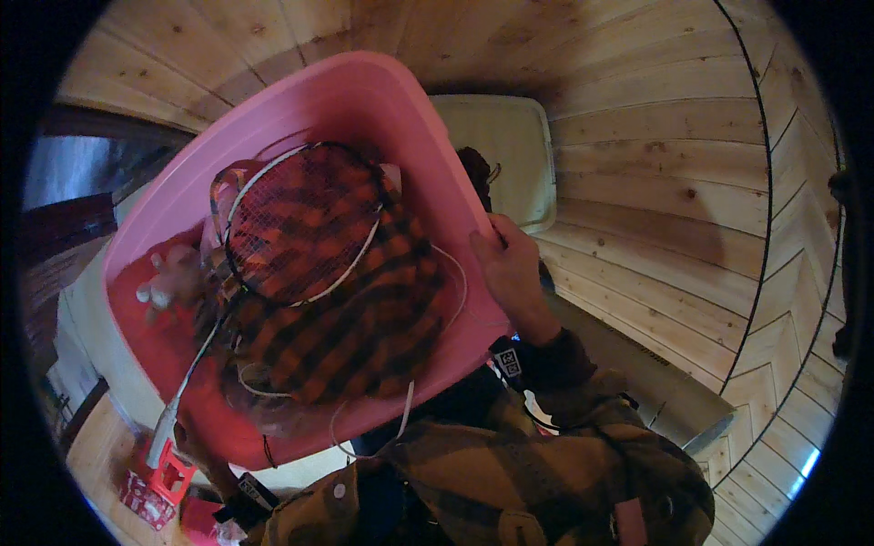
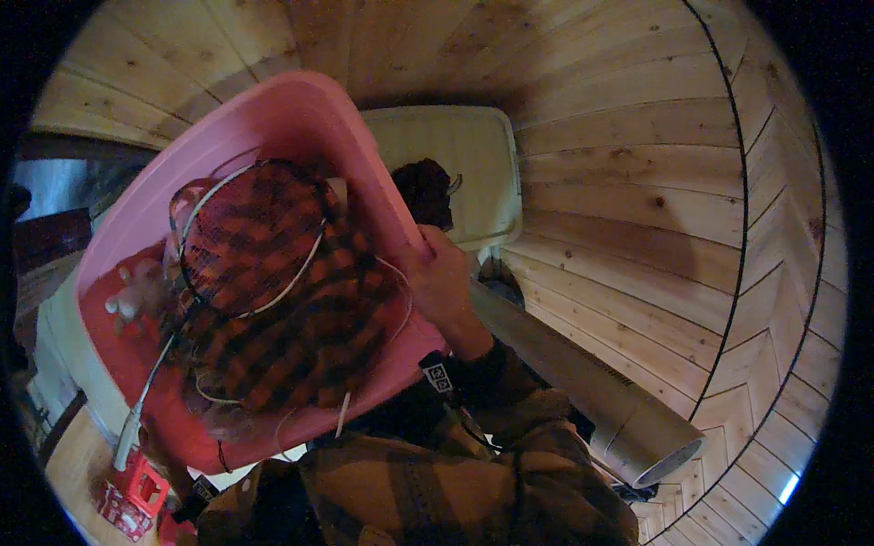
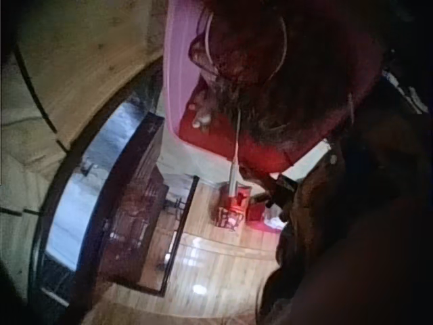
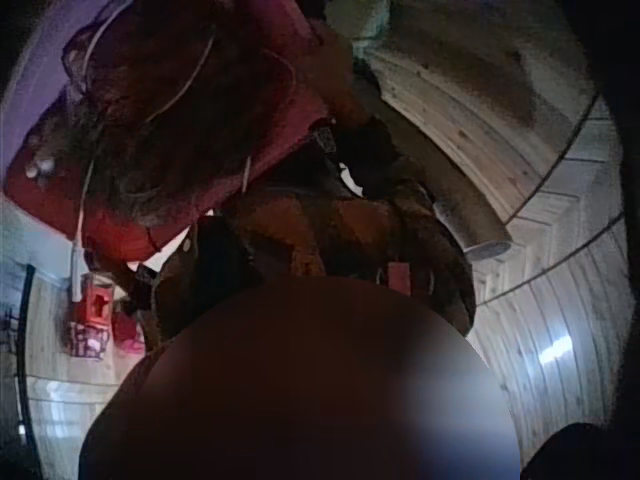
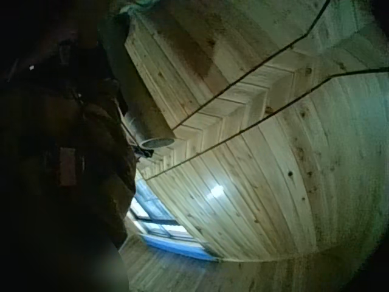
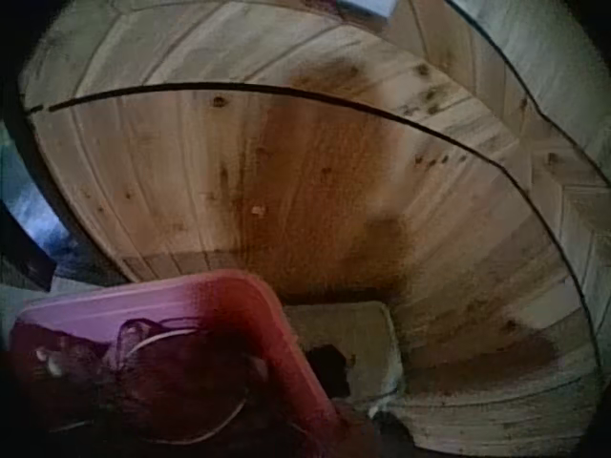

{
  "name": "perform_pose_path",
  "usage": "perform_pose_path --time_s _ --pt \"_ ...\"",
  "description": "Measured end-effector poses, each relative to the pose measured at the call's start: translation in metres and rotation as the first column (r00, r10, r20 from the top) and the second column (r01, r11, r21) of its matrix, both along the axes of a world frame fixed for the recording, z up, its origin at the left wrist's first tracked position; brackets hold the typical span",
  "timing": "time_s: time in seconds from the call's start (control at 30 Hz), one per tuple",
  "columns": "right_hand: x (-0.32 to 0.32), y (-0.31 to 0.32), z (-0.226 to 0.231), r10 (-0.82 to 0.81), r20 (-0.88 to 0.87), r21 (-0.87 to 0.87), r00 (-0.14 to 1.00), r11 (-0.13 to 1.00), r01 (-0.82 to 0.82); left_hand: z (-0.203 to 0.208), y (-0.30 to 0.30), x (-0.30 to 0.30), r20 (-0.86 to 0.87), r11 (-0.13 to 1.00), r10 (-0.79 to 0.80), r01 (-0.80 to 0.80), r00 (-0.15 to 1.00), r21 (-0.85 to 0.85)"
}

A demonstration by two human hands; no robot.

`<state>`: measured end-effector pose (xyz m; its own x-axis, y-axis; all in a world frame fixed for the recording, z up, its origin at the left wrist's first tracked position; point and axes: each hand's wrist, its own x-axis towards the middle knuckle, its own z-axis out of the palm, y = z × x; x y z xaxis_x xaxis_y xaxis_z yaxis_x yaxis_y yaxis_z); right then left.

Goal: The person sweeps the floor with a red broom, then gathers debris and small items into a pink basin. They move a white bucket, a plastic container, and a fan, and place a black bag and other objects into the basin. The person also picks up a paint roller and a cloth, and continues to tidy the area.

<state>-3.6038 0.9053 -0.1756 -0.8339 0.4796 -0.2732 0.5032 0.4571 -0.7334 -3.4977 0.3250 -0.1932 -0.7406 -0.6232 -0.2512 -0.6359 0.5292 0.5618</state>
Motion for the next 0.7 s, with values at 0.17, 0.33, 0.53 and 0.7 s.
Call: perform_pose_path --time_s 0.17,0.33,0.53,0.7 --pt "0.015 0.008 -0.020 -0.015 -0.005 -0.040 1.000 0.999 0.015 0.013 0.022 -0.005 -0.085 0.971 0.195 -0.180 0.977 0.157" --pt "0.009 0.065 -0.044 0.201 0.049 -0.472 0.978 0.868 -0.154 0.005 0.025 -0.006 -0.120 0.991 0.109 -0.098 0.987 0.090" --pt "-0.059 0.141 -0.196 0.417 0.211 -0.133 0.884 0.908 -0.397 -0.014 0.001 0.000 -0.097 0.982 0.177 -0.183 0.979 -0.054" --pt "-0.065 0.104 -0.303 0.371 0.458 0.413 0.808 0.717 -0.562 -0.011 -0.007 0.006 -0.056 0.977 0.177 -0.182 0.983 -0.109"
